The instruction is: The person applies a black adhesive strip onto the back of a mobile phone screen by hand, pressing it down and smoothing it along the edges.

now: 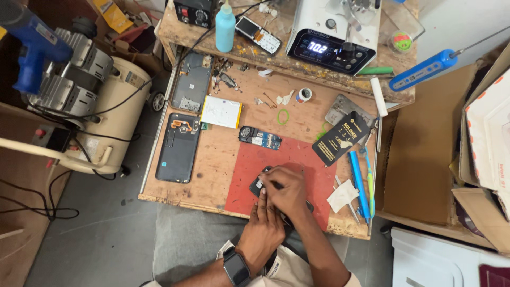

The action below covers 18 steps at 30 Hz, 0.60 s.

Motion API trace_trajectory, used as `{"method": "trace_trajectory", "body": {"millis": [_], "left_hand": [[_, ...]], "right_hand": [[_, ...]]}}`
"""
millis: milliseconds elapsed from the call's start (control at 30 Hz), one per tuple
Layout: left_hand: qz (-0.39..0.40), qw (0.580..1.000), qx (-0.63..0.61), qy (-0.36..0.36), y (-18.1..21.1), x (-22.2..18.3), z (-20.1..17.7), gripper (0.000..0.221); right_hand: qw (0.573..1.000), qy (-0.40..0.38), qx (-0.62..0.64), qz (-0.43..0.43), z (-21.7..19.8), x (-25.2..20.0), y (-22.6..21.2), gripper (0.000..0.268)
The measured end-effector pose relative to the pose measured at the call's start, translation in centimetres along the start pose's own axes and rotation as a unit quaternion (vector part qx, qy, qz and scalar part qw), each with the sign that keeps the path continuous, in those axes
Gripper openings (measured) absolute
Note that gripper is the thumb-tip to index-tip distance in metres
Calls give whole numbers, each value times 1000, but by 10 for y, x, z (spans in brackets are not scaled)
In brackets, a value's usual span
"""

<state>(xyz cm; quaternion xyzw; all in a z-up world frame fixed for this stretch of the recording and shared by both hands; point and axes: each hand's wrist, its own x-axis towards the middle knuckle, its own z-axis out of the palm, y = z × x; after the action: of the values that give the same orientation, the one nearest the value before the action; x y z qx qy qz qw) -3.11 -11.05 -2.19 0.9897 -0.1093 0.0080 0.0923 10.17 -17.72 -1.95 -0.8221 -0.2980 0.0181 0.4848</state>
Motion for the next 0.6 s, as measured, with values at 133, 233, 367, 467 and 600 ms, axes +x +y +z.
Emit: {"method": "trace_trajectory", "body": {"millis": [133,233,367,467,600], "left_hand": [[-11,1000,13,21,0,-1,-1,49],[-1,999,8,-36,-1,2,-2,48],[-18,998,38,41,-1,-1,-3,53],[-13,998,35,42,-2,-1,-3,54],[9,1000,19,-22,-1,0,-1,46]], "right_hand": [[995,58,15,75,5,-1,3,6],[1000,27,8,5,4,0,3,7],[992,112,-61,-8,0,4,1,9],[990,124,-37,64,-1,6,-4,10],[993,64,-52,-81,-2,0,-7,12]]}}
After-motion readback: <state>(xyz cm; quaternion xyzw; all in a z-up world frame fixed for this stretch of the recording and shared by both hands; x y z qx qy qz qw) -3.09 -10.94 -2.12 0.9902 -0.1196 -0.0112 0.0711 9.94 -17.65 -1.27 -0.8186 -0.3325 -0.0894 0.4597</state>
